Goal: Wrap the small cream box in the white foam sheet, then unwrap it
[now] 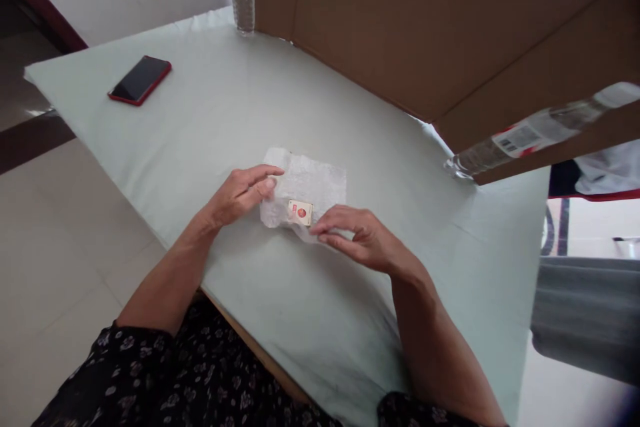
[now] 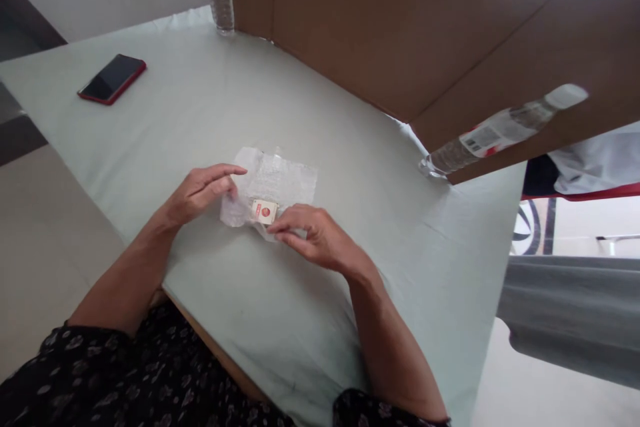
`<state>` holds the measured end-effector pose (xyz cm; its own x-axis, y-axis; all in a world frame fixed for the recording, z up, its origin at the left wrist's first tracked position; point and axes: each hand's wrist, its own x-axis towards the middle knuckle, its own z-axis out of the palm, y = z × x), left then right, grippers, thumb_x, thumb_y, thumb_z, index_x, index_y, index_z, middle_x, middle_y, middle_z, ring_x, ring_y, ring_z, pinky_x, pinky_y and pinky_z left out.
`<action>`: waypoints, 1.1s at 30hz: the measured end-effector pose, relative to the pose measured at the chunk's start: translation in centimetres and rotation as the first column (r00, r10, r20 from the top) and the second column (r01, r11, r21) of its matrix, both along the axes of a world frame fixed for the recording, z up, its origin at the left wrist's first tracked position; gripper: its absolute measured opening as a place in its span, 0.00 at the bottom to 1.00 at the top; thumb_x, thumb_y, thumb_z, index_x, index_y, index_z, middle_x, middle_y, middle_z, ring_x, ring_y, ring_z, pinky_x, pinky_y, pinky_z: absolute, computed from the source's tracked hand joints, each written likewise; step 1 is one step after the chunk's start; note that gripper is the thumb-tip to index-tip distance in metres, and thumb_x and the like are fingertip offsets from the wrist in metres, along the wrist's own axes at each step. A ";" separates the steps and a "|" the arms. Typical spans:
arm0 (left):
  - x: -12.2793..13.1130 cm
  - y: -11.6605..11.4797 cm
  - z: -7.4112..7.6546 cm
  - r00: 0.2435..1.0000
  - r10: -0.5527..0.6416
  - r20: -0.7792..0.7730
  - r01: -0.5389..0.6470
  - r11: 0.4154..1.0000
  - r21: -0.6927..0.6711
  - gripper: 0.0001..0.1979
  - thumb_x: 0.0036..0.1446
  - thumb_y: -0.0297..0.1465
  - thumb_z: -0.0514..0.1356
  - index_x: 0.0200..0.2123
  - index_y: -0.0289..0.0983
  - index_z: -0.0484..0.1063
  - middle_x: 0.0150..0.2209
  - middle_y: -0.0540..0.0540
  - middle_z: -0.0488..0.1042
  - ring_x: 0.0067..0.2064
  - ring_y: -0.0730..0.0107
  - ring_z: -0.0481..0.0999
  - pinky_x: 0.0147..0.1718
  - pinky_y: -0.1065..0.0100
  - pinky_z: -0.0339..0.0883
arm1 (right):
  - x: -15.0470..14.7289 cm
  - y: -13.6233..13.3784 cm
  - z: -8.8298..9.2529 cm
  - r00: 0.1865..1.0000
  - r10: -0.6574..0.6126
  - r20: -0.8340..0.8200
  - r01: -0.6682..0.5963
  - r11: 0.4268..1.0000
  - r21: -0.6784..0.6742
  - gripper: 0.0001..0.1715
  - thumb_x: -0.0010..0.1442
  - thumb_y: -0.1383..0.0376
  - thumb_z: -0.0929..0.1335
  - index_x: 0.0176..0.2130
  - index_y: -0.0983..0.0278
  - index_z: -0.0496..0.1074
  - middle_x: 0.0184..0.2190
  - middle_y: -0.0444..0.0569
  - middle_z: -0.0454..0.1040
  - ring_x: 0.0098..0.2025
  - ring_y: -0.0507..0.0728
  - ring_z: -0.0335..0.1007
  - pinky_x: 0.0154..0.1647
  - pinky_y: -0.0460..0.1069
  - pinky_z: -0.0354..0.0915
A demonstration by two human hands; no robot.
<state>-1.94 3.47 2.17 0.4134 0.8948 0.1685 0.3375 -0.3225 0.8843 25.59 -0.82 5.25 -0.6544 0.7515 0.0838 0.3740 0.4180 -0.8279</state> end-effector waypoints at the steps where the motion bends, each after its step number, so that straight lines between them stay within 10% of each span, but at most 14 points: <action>1: -0.4 0.1 0.2 0.999 -0.030 0.031 0.032 0.998 -0.055 0.23 0.68 0.44 0.51 0.52 0.35 0.75 0.28 0.46 0.78 0.33 0.66 0.77 0.37 0.66 0.70 | 0.0 -0.7 -0.2 0.996 0.085 -0.001 -0.085 0.996 0.004 0.10 0.66 0.63 0.68 0.41 0.62 0.80 0.37 0.49 0.80 0.40 0.54 0.74 0.45 0.50 0.67; 7: -0.4 0.1 0.0 0.958 -0.159 -0.239 0.120 0.978 -0.171 0.15 0.58 0.37 0.60 0.45 0.36 0.78 0.19 0.55 0.69 0.21 0.74 0.68 0.23 0.71 0.61 | 0.4 -3.9 -1.7 0.951 0.281 0.131 -0.258 0.952 -0.168 0.10 0.66 0.61 0.69 0.42 0.62 0.80 0.40 0.50 0.81 0.46 0.57 0.74 0.51 0.54 0.67; 13: 0.6 0.1 -1.0 0.945 -0.106 -0.310 0.168 0.969 0.182 0.24 0.54 0.32 0.59 0.55 0.38 0.72 0.49 0.42 0.77 0.51 0.60 0.76 0.51 0.59 0.71 | 0.2 -3.1 -1.5 0.960 -0.249 0.130 0.257 0.966 -0.041 0.11 0.65 0.61 0.67 0.45 0.62 0.77 0.39 0.49 0.81 0.37 0.55 0.75 0.36 0.49 0.69; 17: 0.8 -0.2 -1.5 0.885 -0.198 -0.422 0.270 0.956 0.118 0.43 0.53 0.40 0.64 0.70 0.37 0.53 0.71 0.35 0.56 0.73 0.48 0.53 0.69 0.48 0.52 | -1.8 -1.3 -3.2 0.925 -0.351 0.148 0.319 0.925 0.205 0.32 0.60 0.59 0.71 0.62 0.61 0.66 0.60 0.57 0.72 0.54 0.63 0.72 0.51 0.59 0.71; 22: 1.5 -0.3 -2.7 0.780 -0.233 -0.581 0.317 0.947 0.045 0.54 0.52 0.50 0.66 0.73 0.34 0.44 0.74 0.33 0.49 0.75 0.46 0.42 0.72 0.47 0.37 | -2.6 0.1 -5.3 0.925 -0.324 0.200 0.261 0.922 0.287 0.28 0.59 0.61 0.70 0.58 0.61 0.69 0.56 0.58 0.76 0.58 0.66 0.71 0.58 0.64 0.67; 33: 1.5 0.1 -3.1 0.768 -0.155 -0.622 0.275 0.956 0.100 0.54 0.54 0.57 0.61 0.72 0.33 0.46 0.73 0.33 0.50 0.75 0.46 0.42 0.72 0.47 0.30 | 7.4 2.1 -3.0 0.689 -0.682 0.246 0.662 0.730 0.170 0.26 0.51 0.57 0.71 0.49 0.61 0.73 0.46 0.53 0.80 0.43 0.63 0.76 0.47 0.61 0.71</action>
<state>-0.44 3.60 -0.94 0.6608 0.7497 -0.0365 0.6825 -0.5799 0.4449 33.02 1.27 2.25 0.0223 0.9986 0.0471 0.7790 0.0122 -0.6269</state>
